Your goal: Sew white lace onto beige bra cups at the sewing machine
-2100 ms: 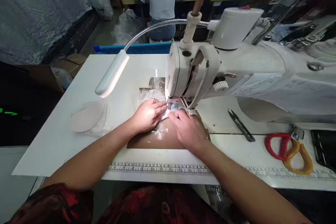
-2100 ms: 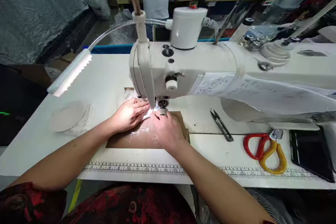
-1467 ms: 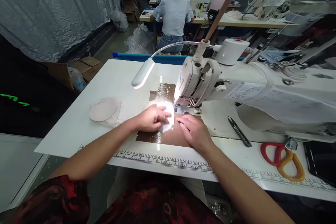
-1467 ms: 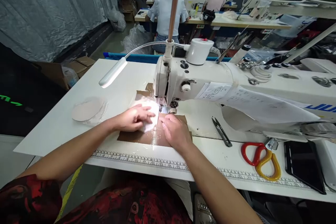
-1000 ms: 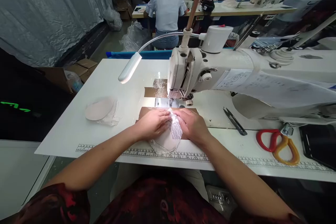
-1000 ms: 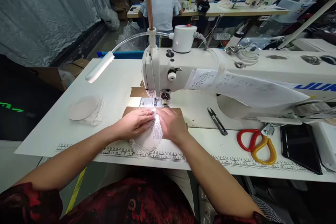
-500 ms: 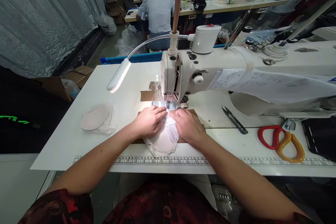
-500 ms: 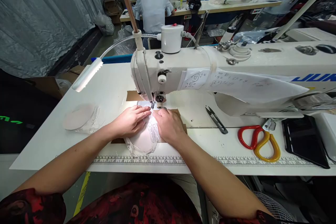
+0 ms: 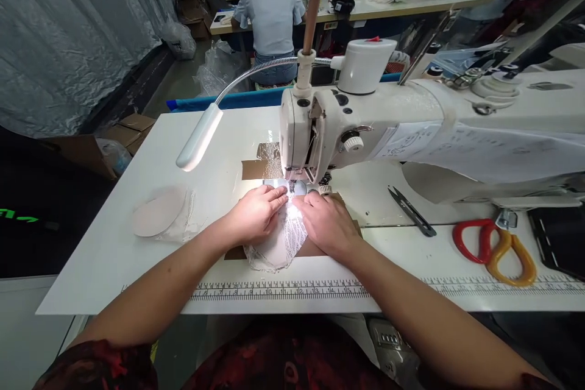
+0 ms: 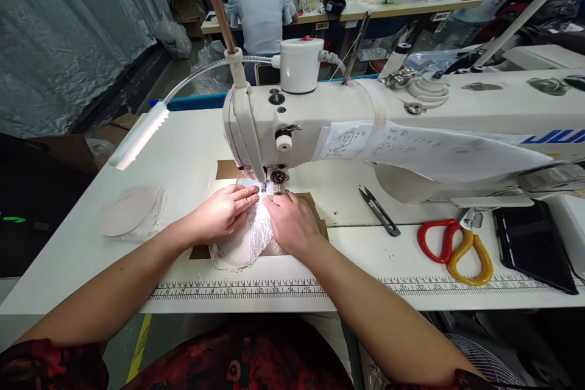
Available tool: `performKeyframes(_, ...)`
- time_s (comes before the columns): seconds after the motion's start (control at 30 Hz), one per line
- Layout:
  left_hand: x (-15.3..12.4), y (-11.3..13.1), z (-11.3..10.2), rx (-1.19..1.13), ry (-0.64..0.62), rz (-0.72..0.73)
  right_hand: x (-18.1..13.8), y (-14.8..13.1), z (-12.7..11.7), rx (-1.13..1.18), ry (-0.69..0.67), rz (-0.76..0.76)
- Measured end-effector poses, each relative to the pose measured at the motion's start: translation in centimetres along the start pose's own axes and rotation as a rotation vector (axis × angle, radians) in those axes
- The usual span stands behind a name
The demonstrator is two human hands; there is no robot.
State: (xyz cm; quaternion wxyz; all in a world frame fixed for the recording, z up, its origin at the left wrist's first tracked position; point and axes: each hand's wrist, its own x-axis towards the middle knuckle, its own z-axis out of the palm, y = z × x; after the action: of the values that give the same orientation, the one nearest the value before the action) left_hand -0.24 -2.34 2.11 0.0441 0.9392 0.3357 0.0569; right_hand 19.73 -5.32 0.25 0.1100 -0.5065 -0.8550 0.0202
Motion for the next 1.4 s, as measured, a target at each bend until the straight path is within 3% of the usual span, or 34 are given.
performKeyframes(0.27,-0.4,2.0,-0.3,0.108,-0.049,-0.081,-0.3,0.1,-0.2,0.035,-0.016,-0.037)
performKeyframes(0.77,1.0,0.2,0.2,0.063,-0.035,-0.038,0.3,-0.1,0.0,-0.012,0.001,0.034)
performKeyframes(1.1,0.6,-0.9,-0.5,0.024,-0.144,0.03,0.0,-0.1,0.0,0.028,0.009,0.054)
performKeyframes(1.4,-1.4,1.3,-2.2,-0.117,-0.012,0.01,-1.4,1.1,-0.3,0.295,0.08,0.038)
